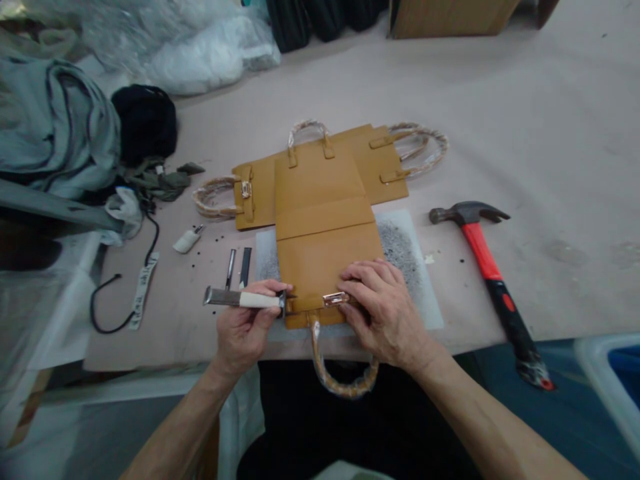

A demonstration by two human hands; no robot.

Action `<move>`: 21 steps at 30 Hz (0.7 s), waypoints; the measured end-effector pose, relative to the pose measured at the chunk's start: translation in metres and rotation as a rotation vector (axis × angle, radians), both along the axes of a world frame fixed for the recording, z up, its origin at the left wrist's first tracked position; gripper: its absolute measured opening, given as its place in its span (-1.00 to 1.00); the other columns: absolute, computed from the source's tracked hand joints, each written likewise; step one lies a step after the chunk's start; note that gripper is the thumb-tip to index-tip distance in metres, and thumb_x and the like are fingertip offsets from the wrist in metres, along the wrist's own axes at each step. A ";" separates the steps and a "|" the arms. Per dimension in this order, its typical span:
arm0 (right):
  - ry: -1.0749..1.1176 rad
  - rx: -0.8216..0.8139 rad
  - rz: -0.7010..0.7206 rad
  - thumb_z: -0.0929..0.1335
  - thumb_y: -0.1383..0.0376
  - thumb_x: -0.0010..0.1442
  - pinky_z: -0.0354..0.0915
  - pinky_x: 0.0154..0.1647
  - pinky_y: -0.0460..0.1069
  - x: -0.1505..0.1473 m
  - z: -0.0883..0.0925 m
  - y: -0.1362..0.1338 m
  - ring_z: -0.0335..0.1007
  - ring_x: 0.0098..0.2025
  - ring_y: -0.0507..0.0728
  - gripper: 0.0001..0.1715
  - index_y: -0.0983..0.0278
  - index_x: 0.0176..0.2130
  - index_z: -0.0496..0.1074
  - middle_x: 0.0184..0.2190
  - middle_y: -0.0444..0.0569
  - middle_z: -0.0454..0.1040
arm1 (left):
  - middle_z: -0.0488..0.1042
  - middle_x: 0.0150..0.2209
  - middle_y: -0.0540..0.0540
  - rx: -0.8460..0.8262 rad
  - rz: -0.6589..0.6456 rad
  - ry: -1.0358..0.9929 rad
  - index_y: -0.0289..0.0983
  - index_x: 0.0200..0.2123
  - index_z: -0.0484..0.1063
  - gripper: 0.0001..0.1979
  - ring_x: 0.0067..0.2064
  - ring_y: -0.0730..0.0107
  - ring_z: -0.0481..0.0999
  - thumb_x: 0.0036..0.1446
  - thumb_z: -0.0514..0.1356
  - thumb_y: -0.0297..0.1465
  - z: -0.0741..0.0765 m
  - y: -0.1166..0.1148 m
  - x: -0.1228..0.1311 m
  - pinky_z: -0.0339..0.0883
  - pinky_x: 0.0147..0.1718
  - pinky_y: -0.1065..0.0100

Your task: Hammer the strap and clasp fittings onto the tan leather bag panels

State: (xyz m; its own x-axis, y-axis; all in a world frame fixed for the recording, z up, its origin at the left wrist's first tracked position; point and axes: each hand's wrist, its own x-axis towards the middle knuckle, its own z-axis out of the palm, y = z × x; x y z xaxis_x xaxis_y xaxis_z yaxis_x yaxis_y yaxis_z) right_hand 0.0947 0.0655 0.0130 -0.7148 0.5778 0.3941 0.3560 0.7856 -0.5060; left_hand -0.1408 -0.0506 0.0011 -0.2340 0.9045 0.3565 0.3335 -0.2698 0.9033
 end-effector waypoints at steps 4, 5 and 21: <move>-0.004 -0.003 0.001 0.37 0.25 0.34 0.18 0.18 0.27 0.000 -0.001 0.000 0.37 0.09 0.29 -0.78 0.24 -0.02 0.47 0.00 0.08 0.52 | 0.56 -0.07 -0.17 -0.005 -0.003 0.006 -0.26 -0.12 0.44 -0.89 -0.03 0.20 0.64 0.29 0.23 -0.50 0.001 0.000 0.000 0.53 -0.02 0.16; -0.006 -0.006 0.000 0.37 0.25 0.34 0.18 0.18 0.27 0.000 -0.001 0.000 0.37 0.09 0.29 -0.78 0.24 -0.03 0.47 0.00 0.08 0.52 | 0.56 -0.07 -0.17 -0.007 -0.003 0.009 -0.27 -0.13 0.44 -0.90 -0.04 0.20 0.64 0.29 0.23 -0.50 0.001 0.000 0.000 0.53 -0.02 0.16; -0.013 -0.019 -0.014 0.36 0.24 0.35 0.20 0.18 0.27 0.001 -0.001 -0.001 0.38 0.09 0.29 -0.79 0.22 -0.03 0.46 0.00 0.08 0.52 | 0.55 -0.09 -0.17 -0.003 0.025 0.077 -0.26 -0.15 0.42 -0.93 -0.05 0.22 0.63 0.31 0.19 -0.49 -0.001 0.001 0.005 0.52 -0.02 0.15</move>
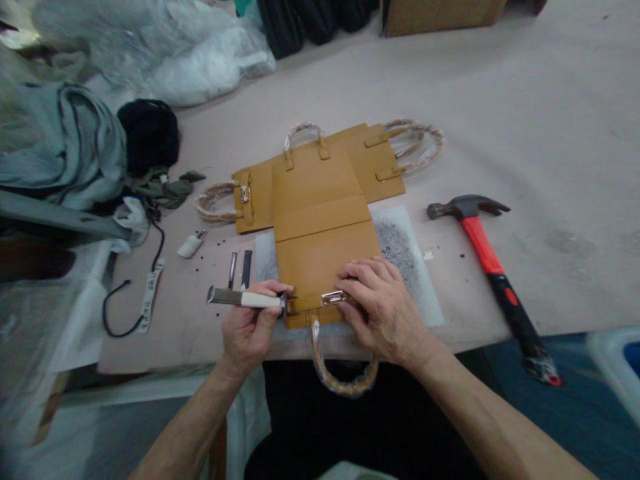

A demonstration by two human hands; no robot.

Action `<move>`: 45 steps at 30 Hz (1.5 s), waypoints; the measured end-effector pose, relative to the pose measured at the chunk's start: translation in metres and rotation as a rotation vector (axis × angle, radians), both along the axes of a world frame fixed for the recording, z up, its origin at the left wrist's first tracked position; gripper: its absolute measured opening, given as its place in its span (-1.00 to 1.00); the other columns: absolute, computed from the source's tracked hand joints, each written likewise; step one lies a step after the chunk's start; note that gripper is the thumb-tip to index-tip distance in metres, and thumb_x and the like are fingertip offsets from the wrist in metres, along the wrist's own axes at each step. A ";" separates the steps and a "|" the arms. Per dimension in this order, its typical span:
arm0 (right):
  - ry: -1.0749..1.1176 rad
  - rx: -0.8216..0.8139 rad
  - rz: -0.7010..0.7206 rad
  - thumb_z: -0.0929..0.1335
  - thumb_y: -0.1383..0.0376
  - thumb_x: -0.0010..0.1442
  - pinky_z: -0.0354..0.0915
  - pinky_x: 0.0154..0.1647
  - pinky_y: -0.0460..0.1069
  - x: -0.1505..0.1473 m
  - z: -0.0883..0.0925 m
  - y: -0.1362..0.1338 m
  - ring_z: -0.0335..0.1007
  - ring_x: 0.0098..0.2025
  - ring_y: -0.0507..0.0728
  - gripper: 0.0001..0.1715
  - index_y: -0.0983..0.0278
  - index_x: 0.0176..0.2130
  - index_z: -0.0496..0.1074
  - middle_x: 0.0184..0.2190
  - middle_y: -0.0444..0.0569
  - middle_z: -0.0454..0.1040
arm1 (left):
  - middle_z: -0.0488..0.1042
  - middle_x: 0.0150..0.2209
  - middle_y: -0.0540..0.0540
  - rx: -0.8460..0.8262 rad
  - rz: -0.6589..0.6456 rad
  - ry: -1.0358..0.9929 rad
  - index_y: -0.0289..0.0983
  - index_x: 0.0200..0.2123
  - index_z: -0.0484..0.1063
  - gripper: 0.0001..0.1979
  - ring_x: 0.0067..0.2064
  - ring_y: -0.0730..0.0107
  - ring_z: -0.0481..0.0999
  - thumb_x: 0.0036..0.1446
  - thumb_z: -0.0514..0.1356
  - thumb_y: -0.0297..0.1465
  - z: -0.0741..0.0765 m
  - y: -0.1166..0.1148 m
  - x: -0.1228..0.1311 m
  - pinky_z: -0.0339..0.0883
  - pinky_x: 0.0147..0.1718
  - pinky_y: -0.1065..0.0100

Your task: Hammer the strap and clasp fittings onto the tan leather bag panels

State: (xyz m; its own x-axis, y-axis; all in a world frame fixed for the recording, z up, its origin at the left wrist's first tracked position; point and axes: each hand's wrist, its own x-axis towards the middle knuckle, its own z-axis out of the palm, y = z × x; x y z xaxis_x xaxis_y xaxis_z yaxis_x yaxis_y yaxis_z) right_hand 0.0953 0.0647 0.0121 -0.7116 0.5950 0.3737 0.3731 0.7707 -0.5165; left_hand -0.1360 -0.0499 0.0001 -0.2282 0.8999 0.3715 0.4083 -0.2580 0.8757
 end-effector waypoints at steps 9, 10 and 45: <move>-0.013 -0.006 0.007 0.34 0.24 0.35 0.19 0.19 0.30 0.001 0.000 0.000 0.37 0.09 0.30 -0.79 0.24 -0.04 0.47 0.01 0.09 0.52 | 0.55 -0.08 -0.17 -0.030 0.029 -0.045 -0.26 -0.14 0.43 -0.93 -0.04 0.20 0.64 0.31 0.21 -0.47 -0.004 -0.004 0.003 0.52 0.01 0.11; -0.013 -0.008 0.010 0.34 0.24 0.35 0.19 0.19 0.30 0.001 0.000 0.000 0.37 0.09 0.30 -0.79 0.24 -0.04 0.47 0.00 0.09 0.52 | 0.55 -0.08 -0.17 -0.029 0.025 -0.057 -0.26 -0.15 0.43 -0.94 -0.04 0.20 0.64 0.31 0.21 -0.47 -0.003 -0.004 0.003 0.52 0.01 0.11; -0.013 -0.019 0.003 0.35 0.25 0.33 0.19 0.22 0.30 0.000 0.001 0.000 0.38 0.10 0.30 -0.80 0.21 -0.05 0.48 -0.01 0.07 0.53 | 0.60 -0.09 -0.16 -0.065 0.128 -0.212 -0.27 -0.12 0.47 -0.90 -0.07 0.23 0.68 0.32 0.24 -0.40 -0.005 -0.005 0.008 0.59 -0.08 0.25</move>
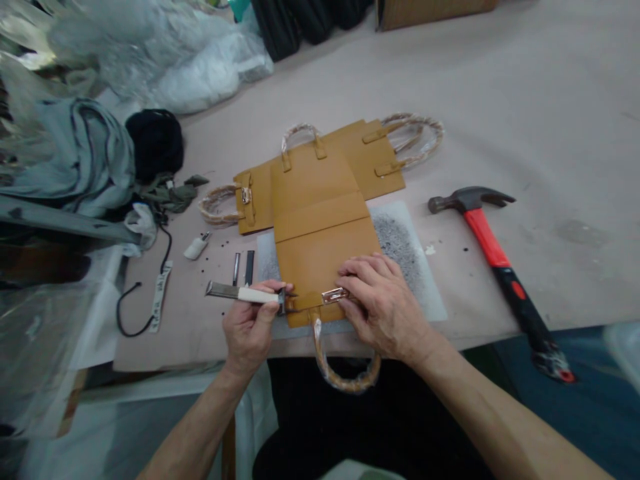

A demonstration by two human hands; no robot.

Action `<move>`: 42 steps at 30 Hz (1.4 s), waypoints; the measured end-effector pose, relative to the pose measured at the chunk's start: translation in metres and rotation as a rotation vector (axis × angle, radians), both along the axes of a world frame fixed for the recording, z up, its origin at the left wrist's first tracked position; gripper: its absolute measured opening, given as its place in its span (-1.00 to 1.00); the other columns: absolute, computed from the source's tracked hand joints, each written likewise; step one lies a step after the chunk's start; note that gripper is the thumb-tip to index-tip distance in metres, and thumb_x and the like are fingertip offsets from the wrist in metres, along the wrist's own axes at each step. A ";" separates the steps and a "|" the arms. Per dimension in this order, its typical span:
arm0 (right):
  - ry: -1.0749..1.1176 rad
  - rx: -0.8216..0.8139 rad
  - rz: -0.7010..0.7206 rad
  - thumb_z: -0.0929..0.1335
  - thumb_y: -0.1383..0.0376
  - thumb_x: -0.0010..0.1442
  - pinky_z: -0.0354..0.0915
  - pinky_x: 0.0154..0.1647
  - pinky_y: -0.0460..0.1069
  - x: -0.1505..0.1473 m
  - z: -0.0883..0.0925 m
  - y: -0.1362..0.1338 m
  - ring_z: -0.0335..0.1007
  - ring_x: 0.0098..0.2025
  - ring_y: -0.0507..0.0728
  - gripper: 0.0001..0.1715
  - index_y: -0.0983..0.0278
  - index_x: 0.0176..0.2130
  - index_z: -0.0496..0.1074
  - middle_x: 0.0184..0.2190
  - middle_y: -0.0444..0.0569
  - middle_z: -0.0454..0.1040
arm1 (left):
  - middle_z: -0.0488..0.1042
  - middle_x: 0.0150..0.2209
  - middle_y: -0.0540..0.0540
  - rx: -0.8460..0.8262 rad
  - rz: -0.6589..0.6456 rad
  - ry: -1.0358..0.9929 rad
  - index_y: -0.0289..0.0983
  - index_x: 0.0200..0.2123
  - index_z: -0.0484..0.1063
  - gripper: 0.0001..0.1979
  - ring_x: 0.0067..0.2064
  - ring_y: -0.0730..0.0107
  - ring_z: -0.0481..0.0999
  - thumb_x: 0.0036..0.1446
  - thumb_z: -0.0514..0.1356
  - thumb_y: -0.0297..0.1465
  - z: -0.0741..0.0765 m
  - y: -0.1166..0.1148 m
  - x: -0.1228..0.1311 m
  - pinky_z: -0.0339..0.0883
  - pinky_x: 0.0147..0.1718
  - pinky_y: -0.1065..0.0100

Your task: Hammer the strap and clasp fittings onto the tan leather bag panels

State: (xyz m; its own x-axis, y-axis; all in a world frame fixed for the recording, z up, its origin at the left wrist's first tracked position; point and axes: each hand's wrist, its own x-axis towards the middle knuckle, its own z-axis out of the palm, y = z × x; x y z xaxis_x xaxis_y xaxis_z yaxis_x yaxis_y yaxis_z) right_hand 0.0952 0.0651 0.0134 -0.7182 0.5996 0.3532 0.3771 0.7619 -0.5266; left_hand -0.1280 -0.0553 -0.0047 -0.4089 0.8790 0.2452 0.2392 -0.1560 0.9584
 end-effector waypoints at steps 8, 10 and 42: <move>0.000 -0.007 -0.004 0.35 0.25 0.32 0.19 0.22 0.30 0.000 0.000 0.000 0.38 0.09 0.29 -0.80 0.21 -0.06 0.49 -0.01 0.07 0.53 | 0.60 -0.09 -0.15 0.002 -0.017 0.009 -0.26 -0.12 0.48 -0.90 -0.06 0.23 0.68 0.31 0.25 -0.42 0.000 -0.001 0.000 0.59 -0.07 0.26; -0.004 -0.001 -0.004 0.36 0.25 0.33 0.19 0.23 0.30 0.000 0.000 0.000 0.38 0.09 0.29 -0.80 0.21 -0.06 0.48 -0.01 0.07 0.53 | 0.60 -0.09 -0.15 0.003 -0.011 0.013 -0.26 -0.12 0.47 -0.91 -0.07 0.23 0.68 0.31 0.25 -0.42 0.000 -0.001 0.000 0.59 -0.08 0.26; 0.305 -0.146 -0.482 0.38 0.26 0.28 0.39 0.07 0.23 0.014 0.017 -0.054 0.48 -0.01 0.27 -0.81 0.18 -0.09 0.52 -0.07 0.09 0.56 | 0.56 -0.16 -0.15 0.010 -0.166 0.057 -0.27 -0.20 0.47 -0.92 -0.14 0.28 0.62 0.30 0.19 -0.40 0.007 0.014 -0.010 0.51 -0.10 0.26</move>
State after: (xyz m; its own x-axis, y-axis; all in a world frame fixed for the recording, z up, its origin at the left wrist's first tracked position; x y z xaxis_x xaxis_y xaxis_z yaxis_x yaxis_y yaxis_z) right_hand 0.1094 0.0106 0.0307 -0.2313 0.8913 0.3900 0.4784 0.4533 -0.7521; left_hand -0.1377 -0.0414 0.0018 -0.2436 0.9306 0.2732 0.2637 -0.2075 0.9420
